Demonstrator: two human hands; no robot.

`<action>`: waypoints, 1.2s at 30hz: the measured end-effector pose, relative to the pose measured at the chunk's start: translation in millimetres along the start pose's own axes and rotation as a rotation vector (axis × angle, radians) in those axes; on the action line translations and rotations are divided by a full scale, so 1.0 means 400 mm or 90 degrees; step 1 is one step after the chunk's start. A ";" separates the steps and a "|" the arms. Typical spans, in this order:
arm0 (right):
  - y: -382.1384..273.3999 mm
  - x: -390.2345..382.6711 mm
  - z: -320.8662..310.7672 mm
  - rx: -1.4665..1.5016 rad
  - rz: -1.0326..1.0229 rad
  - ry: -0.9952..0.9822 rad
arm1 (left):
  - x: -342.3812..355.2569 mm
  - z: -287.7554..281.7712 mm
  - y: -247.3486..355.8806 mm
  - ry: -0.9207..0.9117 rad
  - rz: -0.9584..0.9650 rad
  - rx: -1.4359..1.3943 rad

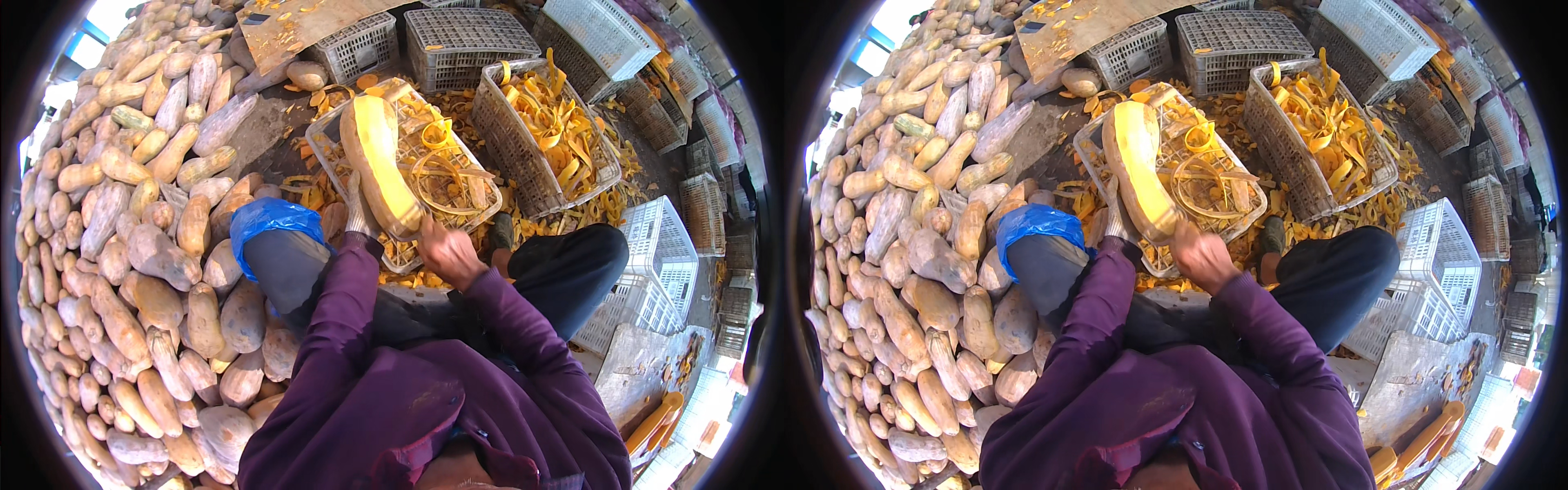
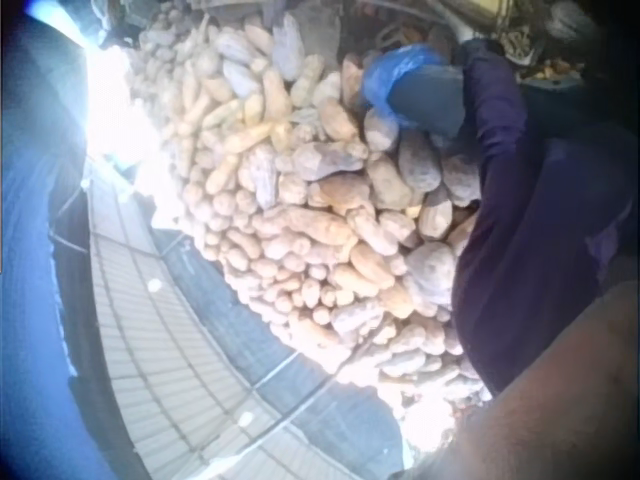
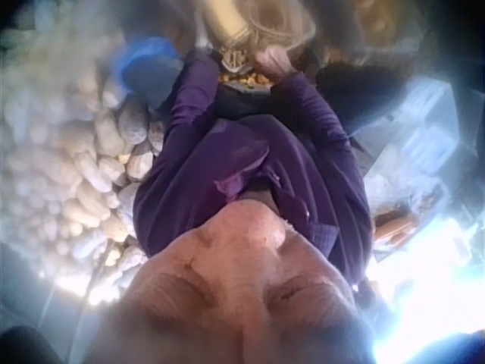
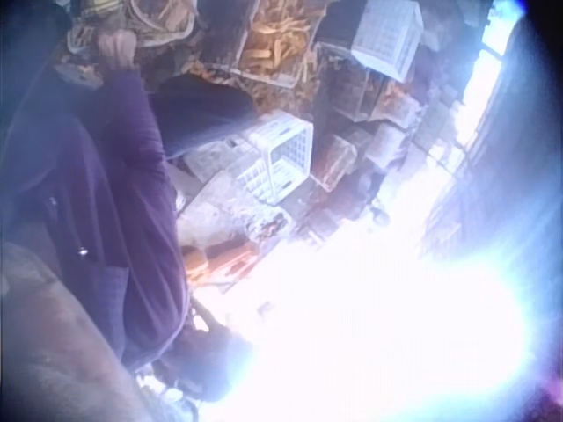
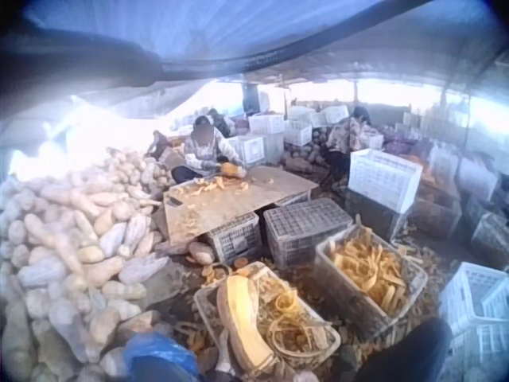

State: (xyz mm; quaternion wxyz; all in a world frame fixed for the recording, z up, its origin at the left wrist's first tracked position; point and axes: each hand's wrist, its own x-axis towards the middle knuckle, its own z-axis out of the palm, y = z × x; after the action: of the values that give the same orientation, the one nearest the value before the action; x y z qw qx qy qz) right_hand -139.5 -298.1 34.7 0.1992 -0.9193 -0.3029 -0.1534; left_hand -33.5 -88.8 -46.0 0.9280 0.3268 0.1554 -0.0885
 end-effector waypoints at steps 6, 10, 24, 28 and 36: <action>0.005 -0.154 -0.034 0.017 0.168 0.002 | 0.007 0.000 0.017 0.048 0.057 -0.047; 0.062 0.032 -0.015 0.269 0.392 0.013 | -0.104 0.028 -0.022 -0.009 -0.037 -0.241; 0.224 0.361 0.180 0.046 0.019 0.024 | -0.210 -0.032 -0.101 0.142 -0.083 -0.034; 0.526 0.673 0.248 -0.018 0.039 -0.073 | -0.214 0.024 -0.136 0.139 -0.042 -0.022; 0.494 0.861 0.280 -0.017 -0.046 -0.366 | -0.214 0.007 -0.127 0.201 -0.002 -0.041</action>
State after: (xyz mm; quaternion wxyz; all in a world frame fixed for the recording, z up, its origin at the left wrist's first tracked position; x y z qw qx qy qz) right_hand 265.7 -221.8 21.5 0.0874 -0.9162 -0.3772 0.1029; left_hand -126.5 -124.3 -43.5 0.9019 0.3065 0.3027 -0.0326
